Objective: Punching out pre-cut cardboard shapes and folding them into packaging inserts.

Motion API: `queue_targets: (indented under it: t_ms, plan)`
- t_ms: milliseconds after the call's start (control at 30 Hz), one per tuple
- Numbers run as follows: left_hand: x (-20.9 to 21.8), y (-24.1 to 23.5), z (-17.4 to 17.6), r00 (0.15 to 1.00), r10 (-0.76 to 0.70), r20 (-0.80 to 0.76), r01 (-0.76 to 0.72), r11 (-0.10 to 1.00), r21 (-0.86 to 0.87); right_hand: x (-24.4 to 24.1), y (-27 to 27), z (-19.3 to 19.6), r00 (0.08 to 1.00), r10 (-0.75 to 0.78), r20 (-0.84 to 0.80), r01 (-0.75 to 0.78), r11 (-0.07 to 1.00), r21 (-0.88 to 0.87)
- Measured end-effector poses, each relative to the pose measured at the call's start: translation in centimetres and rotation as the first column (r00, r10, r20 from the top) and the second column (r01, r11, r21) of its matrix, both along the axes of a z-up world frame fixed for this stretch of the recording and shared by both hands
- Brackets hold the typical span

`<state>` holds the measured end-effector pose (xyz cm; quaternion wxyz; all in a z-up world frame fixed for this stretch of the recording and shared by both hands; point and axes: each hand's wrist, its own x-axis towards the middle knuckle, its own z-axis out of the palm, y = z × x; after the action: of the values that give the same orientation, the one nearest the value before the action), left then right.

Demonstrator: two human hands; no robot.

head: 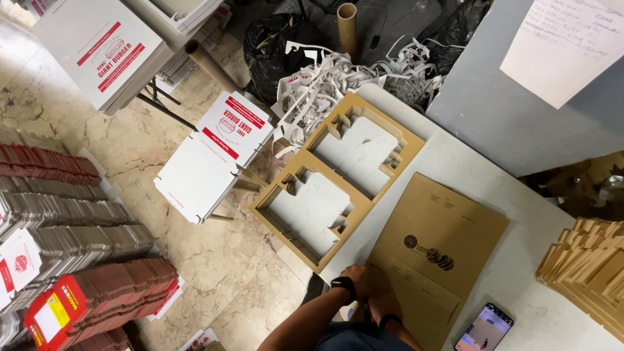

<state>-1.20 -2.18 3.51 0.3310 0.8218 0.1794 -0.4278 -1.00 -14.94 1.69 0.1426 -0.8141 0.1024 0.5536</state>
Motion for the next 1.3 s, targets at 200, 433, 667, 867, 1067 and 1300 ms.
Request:
queue_targets:
  t_ms: [200, 433, 667, 867, 1067, 1300]
  plan:
    - [-0.4, -0.8, -1.4, 0.998, 0.027, 0.063, -0.031, 0.998, 0.058, -0.6, -1.2, -5.0, 0.908, 0.417, 0.046, -0.419, 0.907, 0.044]
    - [-0.7, 1.3, 4.6, 0.975, 0.200, -0.099, -0.197, 0.980, 0.041, -0.8, -1.5, -6.3, 0.637, 0.750, 0.177, -0.768, 0.600, 0.222]
    - [0.6, 1.7, 2.5, 0.990, -0.109, -0.085, 0.109, 0.994, -0.009, 0.5, 0.3, 2.7, 0.949, -0.287, -0.129, 0.301, 0.947, 0.110]
    - [1.1, 1.5, 1.7, 0.978, -0.189, -0.088, 0.189, 0.982, -0.011, 0.0, 0.5, 2.0, 0.921, -0.383, -0.076, 0.390, 0.909, 0.145]
    - [-0.2, -0.9, -1.3, 0.999, -0.052, -0.017, 0.053, 0.995, 0.089, -0.2, -0.4, -0.9, 0.986, -0.165, -0.027, 0.167, 0.970, 0.174]
    - [-0.2, -1.9, -1.4, 0.999, -0.054, -0.006, 0.054, 0.992, 0.113, -0.9, -2.0, -6.6, 0.995, -0.053, 0.084, 0.039, 0.986, 0.164]
